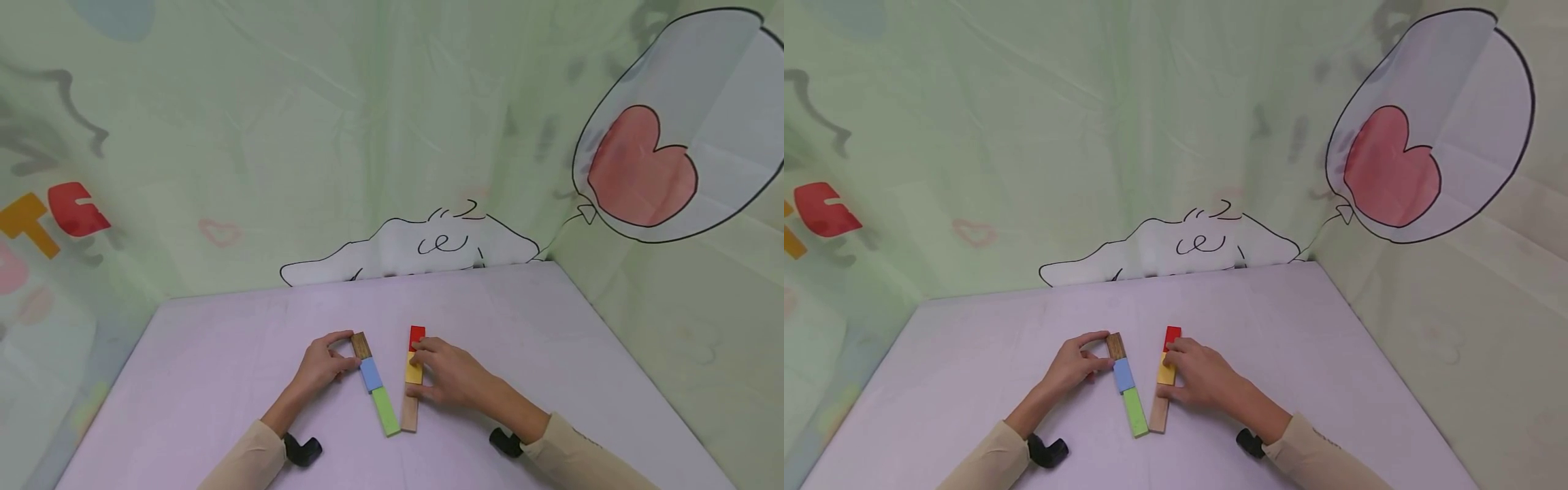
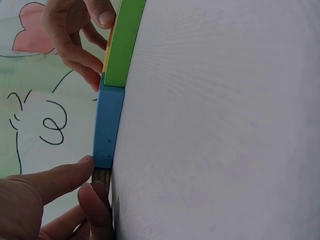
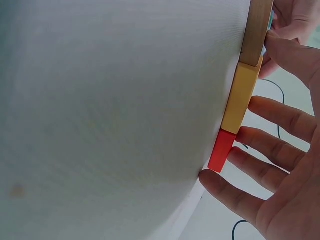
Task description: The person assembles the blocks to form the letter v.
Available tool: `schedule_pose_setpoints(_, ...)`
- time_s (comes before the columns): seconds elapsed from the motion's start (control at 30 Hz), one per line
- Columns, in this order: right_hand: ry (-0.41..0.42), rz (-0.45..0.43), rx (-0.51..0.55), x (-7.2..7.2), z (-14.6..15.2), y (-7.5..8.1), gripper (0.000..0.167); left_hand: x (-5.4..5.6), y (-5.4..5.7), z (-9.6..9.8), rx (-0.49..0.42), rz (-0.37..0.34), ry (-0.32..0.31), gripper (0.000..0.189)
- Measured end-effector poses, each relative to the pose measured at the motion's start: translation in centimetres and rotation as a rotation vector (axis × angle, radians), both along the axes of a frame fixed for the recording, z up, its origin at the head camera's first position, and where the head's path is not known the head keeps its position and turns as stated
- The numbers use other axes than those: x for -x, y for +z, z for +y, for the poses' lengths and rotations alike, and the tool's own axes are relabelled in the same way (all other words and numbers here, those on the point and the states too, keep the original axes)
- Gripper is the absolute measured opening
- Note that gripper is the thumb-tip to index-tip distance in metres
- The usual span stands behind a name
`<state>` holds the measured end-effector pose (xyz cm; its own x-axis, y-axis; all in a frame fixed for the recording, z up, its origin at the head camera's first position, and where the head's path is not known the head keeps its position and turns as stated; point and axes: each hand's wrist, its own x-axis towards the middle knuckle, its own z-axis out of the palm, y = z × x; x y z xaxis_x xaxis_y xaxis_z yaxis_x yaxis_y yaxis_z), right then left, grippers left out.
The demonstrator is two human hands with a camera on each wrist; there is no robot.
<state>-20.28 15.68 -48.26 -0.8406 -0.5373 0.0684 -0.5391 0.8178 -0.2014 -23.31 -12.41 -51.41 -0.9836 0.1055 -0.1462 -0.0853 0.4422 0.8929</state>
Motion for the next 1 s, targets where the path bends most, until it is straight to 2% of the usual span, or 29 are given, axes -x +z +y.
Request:
schedule_pose_setpoints(0.7, 0.025, 0.038, -0.004, -0.14, 0.07, 0.17, 0.047, 0.02, 0.01, -0.18, -0.011, -0.018, -0.014, 0.063)
schedule_pose_setpoints(1.0, 0.023, 0.023, -0.015, 0.10, -0.17, 0.48, 0.042, -0.05, -0.09, -0.31, -0.051, 0.012, -0.035, 0.048)
